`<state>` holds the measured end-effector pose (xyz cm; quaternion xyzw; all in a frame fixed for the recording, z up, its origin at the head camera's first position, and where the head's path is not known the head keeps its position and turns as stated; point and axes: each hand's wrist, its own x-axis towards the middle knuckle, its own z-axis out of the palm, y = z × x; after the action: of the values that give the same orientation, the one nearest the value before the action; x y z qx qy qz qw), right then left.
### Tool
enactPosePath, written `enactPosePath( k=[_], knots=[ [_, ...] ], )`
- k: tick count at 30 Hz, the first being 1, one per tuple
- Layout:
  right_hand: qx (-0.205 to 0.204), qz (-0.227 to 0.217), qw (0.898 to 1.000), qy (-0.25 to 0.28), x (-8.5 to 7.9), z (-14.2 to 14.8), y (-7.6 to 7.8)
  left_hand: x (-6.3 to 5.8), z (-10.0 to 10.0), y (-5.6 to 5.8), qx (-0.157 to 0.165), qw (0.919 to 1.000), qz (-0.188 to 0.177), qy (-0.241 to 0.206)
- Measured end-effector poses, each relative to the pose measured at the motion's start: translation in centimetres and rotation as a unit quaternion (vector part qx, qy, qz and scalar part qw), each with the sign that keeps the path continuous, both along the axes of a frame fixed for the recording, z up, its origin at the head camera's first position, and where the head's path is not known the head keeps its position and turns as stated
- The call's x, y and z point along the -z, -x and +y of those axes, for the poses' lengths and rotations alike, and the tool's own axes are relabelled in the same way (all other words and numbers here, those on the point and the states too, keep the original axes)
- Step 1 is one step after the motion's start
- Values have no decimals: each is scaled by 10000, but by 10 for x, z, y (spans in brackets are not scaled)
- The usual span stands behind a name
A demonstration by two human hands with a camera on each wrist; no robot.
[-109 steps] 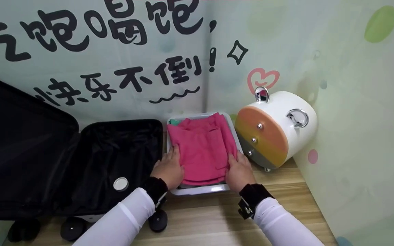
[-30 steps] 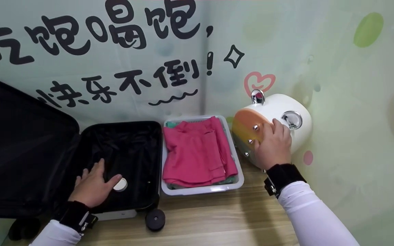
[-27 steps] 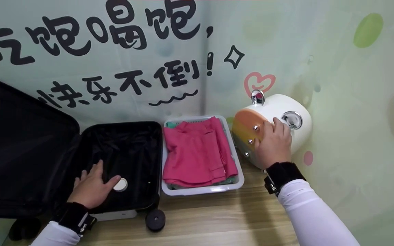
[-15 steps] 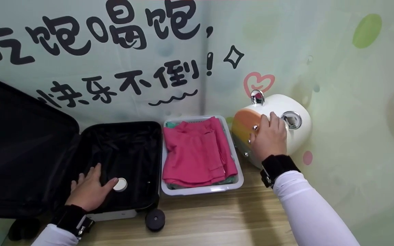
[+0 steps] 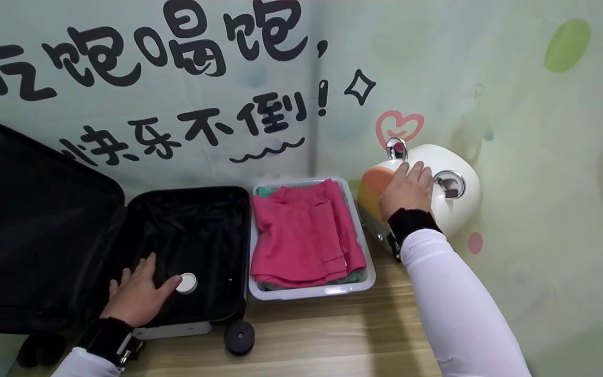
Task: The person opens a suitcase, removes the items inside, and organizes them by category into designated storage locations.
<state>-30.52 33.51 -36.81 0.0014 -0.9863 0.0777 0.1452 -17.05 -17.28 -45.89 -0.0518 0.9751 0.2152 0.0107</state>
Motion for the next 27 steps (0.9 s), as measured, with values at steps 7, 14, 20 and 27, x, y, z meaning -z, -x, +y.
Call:
enactPosePath(
  k=[7, 14, 20, 27],
  knots=[
    [-21, 236, 9997, 90, 9, 8, 1, -1, 1, 1, 27, 10000, 8, -69],
    [-157, 416, 9990, 22, 13, 13, -4, 1, 2, 1, 53, 10000, 19, -70],
    [-418, 443, 9980, -152, 17, 18, -9, 1, 2, 1, 47, 9999, -8, -94],
    [-786, 862, 9929, -213, 21, 28, -13, 4, 1, -1, 28, 10000, -23, -74]
  ],
)
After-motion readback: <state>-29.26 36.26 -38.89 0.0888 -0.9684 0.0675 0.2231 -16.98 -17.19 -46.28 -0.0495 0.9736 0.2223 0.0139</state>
